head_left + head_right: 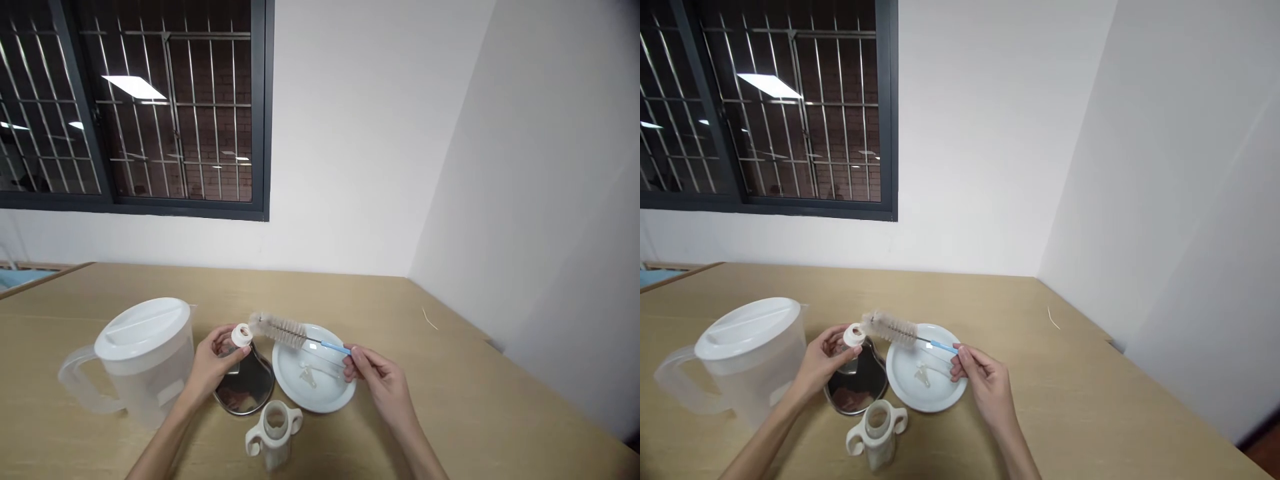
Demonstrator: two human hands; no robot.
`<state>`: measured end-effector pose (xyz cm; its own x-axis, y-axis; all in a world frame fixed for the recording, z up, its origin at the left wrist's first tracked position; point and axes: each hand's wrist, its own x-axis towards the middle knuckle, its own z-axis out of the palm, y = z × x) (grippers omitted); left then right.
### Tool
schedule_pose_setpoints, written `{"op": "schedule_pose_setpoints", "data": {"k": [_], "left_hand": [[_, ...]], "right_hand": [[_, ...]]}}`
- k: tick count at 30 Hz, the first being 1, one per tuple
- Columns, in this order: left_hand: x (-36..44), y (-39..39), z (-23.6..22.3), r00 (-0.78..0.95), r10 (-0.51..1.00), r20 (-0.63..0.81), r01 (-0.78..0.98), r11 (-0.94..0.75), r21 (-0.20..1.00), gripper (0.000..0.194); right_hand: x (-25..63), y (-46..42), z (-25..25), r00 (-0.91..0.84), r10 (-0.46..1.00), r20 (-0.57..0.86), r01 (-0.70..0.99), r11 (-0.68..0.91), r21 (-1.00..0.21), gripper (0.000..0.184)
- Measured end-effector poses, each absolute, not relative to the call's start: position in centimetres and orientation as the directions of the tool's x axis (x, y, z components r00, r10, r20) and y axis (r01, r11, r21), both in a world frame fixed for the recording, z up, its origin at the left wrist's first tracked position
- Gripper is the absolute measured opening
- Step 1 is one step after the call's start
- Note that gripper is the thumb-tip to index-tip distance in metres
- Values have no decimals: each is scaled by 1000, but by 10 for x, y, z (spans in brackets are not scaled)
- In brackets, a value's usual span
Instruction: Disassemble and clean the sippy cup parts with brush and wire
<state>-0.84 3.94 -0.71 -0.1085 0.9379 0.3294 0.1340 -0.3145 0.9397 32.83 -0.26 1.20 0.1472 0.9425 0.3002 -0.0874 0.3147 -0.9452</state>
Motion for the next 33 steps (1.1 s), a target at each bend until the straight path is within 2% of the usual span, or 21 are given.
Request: {"op": "schedule_pose_setpoints", "data": {"k": [7,20,26,33], "left_hand": [[0,32,-6,-81,934,348,240,-321,916,54],[3,34,-12,-115,938,326,165,-306,938,57],[3,32,-6,-150,940,306,68,-299,952,58],[5,30,-9,-114,936,334,164,-314,935,55]], "right_hand": [[325,-4,8,117,946,302,-61,310,-949,43],[327,-3,5,112,945,306,-60,314,-948,43],[336,-1,5,162,946,279,-42,289,-956,50],[330,-3,4,128,951,283,-78,294,-953,44]]}}
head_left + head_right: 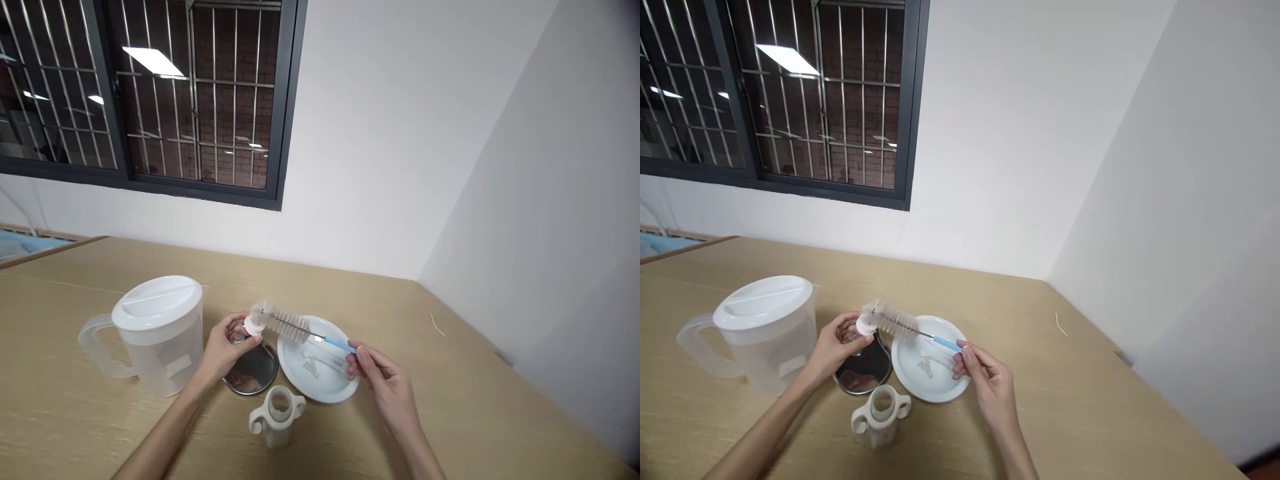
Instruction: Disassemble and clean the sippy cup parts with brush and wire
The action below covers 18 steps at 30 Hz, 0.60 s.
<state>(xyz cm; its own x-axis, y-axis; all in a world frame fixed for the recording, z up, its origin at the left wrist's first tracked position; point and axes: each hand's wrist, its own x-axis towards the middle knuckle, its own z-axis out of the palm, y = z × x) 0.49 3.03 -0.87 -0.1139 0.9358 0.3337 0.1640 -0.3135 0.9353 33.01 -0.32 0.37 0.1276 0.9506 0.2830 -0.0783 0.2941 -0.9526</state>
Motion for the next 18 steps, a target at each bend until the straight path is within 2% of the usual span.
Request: {"op": "schedule_pose_setpoints", "data": {"k": [3,8,14,18], "left_hand": [[4,30,-8,-122,929,350,162,-329,930,55],[4,30,-6,-120,933,340,139,-323,936,56],[6,30,-8,-134,929,346,150,-326,933,57],[5,30,-6,-150,930,335,113,-321,940,59]], "right_hand": [[329,-4,5,114,952,284,-66,293,-954,44],[335,-4,8,206,944,257,-78,278,-958,48],[329,-3,4,121,959,255,-77,265,-961,49],[328,-5,9,151,954,259,-47,269,-962,50]]}}
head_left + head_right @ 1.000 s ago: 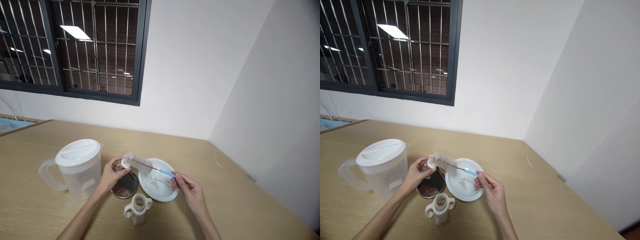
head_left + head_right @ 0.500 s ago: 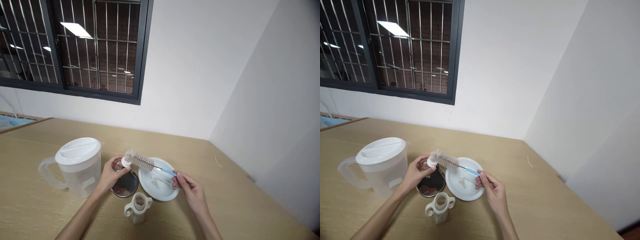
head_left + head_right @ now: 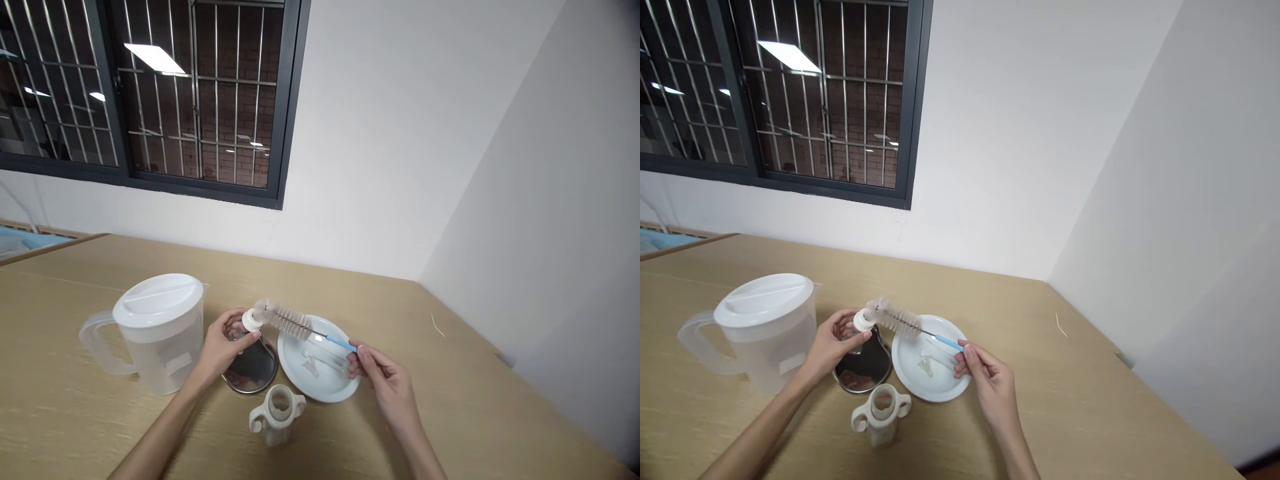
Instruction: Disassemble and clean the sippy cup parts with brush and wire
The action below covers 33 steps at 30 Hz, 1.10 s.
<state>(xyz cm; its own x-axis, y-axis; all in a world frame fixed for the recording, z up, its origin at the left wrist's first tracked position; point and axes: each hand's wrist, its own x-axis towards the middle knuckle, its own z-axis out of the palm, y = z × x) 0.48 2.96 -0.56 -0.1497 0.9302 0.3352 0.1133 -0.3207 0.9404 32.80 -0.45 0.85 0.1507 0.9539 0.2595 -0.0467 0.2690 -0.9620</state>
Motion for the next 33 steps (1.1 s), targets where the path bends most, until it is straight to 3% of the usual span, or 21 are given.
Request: {"op": "schedule_pose_setpoints", "data": {"k": [4,9,17,25,33], "left_hand": [[6,29,-4,-144,931,336,114,-321,940,57],[7,27,-3,-112,936,332,99,-322,941,56],[4,27,-1,-151,921,360,127,-343,931,53],[7,24,4,-114,927,357,60,-352,934,53],[1,29,-6,-92,955,281,9,-281,960,58]], "right_hand": [[333,-5,10,206,945,252,-68,271,-960,49],[330,-5,8,138,962,237,-85,250,-965,49],[323,-10,17,259,934,246,-90,277,-957,45],[329,-5,12,153,962,225,-108,243,-964,44],[336,-3,10,184,956,226,-116,250,-961,44]]}}
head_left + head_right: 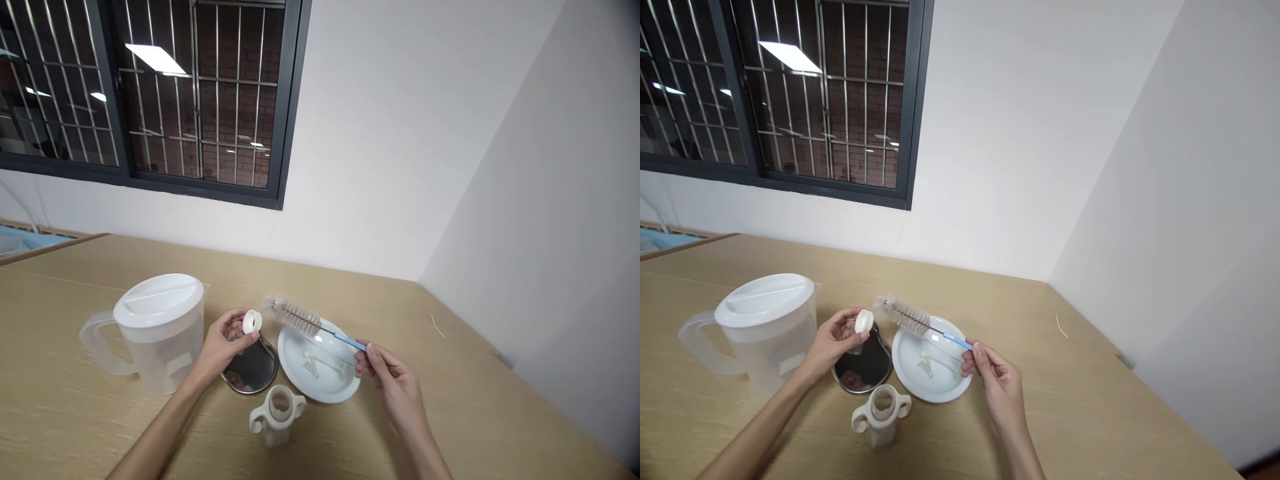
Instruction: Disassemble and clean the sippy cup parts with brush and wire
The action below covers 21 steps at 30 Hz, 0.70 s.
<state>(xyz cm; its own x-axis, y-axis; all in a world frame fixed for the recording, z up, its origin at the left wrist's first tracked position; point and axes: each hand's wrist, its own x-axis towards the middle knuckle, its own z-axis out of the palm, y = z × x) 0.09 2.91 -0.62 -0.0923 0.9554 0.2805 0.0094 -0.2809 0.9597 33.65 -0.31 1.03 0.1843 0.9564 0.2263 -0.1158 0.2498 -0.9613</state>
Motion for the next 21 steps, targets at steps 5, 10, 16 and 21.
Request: {"op": "schedule_pose_setpoints", "data": {"k": [5,10,16,21], "left_hand": [[4,27,-1,-66,955,289,13,-289,957,61],[5,25,2,-48,955,292,-17,-293,956,61],[5,27,1,-82,961,262,-135,-272,953,62],[4,27,0,-25,969,247,-230,-246,942,64]], "right_hand": [[334,-3,8,147,959,241,-89,256,-963,44],[334,1,8,139,956,257,-53,266,-962,45],[336,0,9,176,952,251,-67,266,-962,45],[332,-3,8,140,954,264,-77,276,-958,44]]}}
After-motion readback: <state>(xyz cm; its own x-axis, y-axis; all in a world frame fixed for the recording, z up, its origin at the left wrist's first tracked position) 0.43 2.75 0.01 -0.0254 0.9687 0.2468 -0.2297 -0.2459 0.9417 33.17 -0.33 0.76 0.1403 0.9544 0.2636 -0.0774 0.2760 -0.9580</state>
